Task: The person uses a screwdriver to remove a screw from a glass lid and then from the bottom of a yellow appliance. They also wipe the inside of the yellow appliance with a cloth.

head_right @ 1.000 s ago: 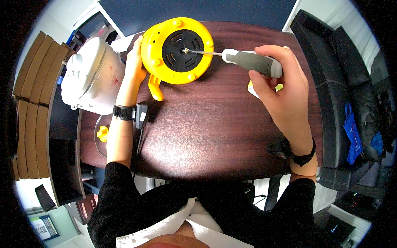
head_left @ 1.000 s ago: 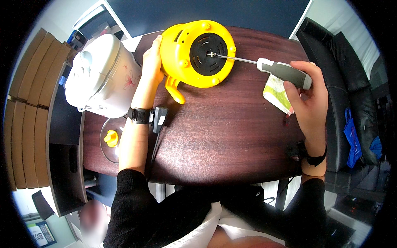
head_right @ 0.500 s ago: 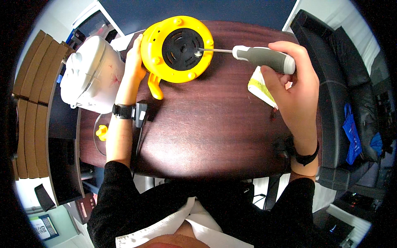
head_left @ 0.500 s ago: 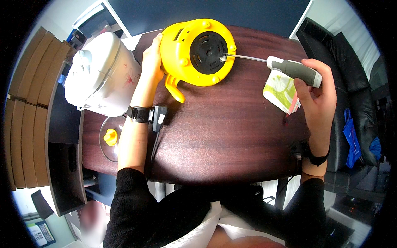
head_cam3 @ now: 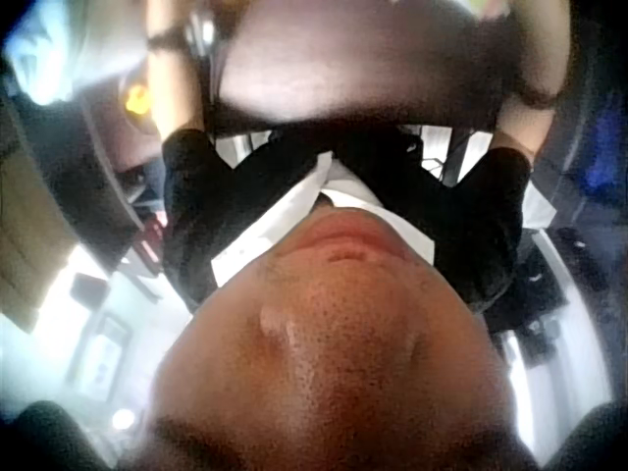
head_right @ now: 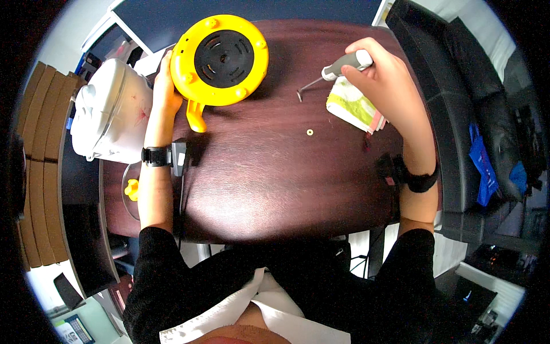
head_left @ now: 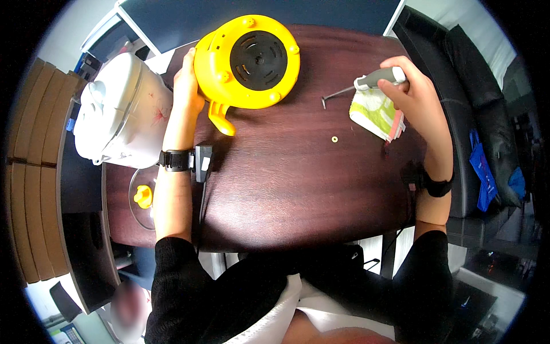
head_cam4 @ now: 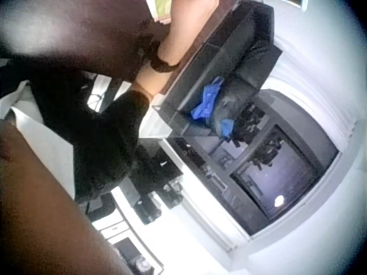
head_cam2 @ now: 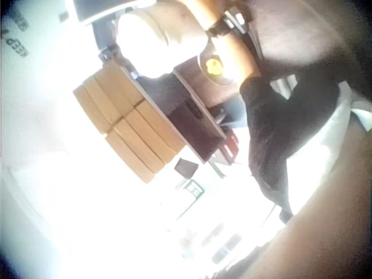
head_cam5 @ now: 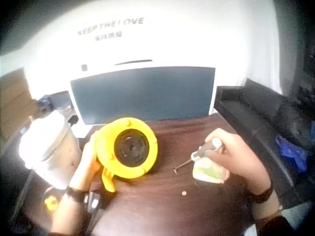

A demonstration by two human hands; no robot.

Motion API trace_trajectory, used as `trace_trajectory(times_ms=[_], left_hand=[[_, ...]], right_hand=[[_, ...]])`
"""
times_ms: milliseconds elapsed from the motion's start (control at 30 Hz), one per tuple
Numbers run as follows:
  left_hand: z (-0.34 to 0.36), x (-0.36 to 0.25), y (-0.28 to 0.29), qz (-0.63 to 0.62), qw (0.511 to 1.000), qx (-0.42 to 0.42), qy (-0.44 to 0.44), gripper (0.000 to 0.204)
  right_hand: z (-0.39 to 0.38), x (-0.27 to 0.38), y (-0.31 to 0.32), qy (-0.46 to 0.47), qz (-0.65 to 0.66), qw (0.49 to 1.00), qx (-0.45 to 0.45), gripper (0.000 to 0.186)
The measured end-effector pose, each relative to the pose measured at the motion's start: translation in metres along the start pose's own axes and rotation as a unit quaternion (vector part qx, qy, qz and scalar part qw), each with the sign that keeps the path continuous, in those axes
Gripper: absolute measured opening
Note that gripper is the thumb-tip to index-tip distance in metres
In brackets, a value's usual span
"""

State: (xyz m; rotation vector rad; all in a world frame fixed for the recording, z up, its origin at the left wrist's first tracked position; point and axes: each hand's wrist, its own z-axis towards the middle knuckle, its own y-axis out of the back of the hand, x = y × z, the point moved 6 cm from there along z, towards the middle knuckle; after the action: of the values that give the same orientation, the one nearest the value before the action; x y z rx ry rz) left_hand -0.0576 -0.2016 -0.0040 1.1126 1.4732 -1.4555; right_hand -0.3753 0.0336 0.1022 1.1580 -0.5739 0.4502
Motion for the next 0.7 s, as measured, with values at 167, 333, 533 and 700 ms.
trace_trajectory(times_ms=[167, 333, 533, 700], left_hand=[[0.004, 0.002, 0.002, 0.002, 1.0, -0.001, -0.002, 0.048], [0.002, 0.001, 0.001, 0.002, 1.0, -0.002, 0.002, 0.049], [0.002, 0.0, 0.003, 0.012, 1.0, -0.017, 0.006, 0.049], [0.006, 0.004, 0.004, 0.005, 1.0, -0.002, 0.004, 0.05]], right_hand=[[0.017, -0.043, -0.006, 0.013, 0.029, 0.999, -0.039, 0.021], [0.025, -0.062, -0.001, -0.051, -0.011, 0.997, -0.05, 0.027], [0.028, -0.058, 0.007, -0.036, -0.002, 0.994, -0.106, 0.033], [0.027, -0.063, 0.007, -0.056, 0.012, 0.993, -0.108, 0.032]])
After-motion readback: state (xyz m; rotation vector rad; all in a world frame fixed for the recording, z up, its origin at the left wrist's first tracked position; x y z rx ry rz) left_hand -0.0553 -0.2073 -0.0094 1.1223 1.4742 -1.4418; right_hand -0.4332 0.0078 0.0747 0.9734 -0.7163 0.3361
